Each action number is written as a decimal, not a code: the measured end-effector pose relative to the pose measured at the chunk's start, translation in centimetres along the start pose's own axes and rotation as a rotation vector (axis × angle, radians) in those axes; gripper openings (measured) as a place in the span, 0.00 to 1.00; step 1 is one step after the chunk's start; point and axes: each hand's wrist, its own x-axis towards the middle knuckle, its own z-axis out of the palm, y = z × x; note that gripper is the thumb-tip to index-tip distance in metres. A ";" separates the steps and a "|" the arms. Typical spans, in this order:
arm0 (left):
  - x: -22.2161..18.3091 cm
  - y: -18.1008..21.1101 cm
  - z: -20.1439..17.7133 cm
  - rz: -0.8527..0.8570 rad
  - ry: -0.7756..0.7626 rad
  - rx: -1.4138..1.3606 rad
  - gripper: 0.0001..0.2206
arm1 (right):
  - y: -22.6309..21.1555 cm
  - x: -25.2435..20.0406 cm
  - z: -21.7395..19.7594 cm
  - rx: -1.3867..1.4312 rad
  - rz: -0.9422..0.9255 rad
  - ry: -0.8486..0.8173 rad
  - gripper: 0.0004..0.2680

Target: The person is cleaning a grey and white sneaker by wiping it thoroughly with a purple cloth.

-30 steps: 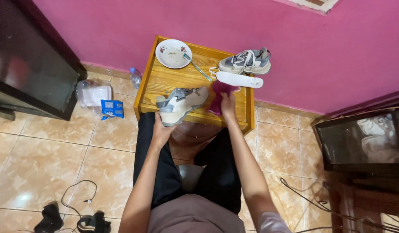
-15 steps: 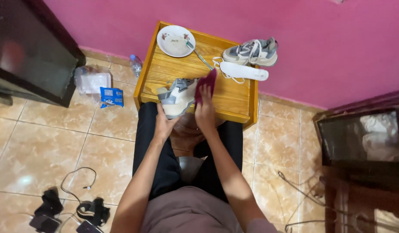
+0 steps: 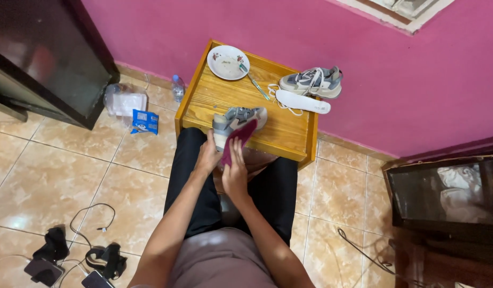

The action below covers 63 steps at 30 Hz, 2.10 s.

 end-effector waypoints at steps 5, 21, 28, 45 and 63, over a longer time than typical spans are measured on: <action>0.3 -0.4 -0.2 0.014 -0.047 0.035 0.24 | 0.0 -1.8 0.0 -0.013 -0.103 -0.077 0.26; 2.7 -5.9 3.2 -0.082 0.133 -0.297 0.17 | 8.8 4.1 0.2 -0.535 -0.800 -0.064 0.17; 0.6 1.6 -1.0 0.002 0.141 -0.149 0.24 | 16.7 2.6 -1.1 -0.321 -0.922 -0.114 0.21; 0.6 2.2 -2.0 0.028 0.092 -0.295 0.40 | 15.9 11.3 -9.3 0.380 0.363 0.834 0.12; 1.0 1.6 -0.6 0.130 0.050 -0.118 0.37 | 2.3 2.9 0.3 -0.002 0.354 0.004 0.24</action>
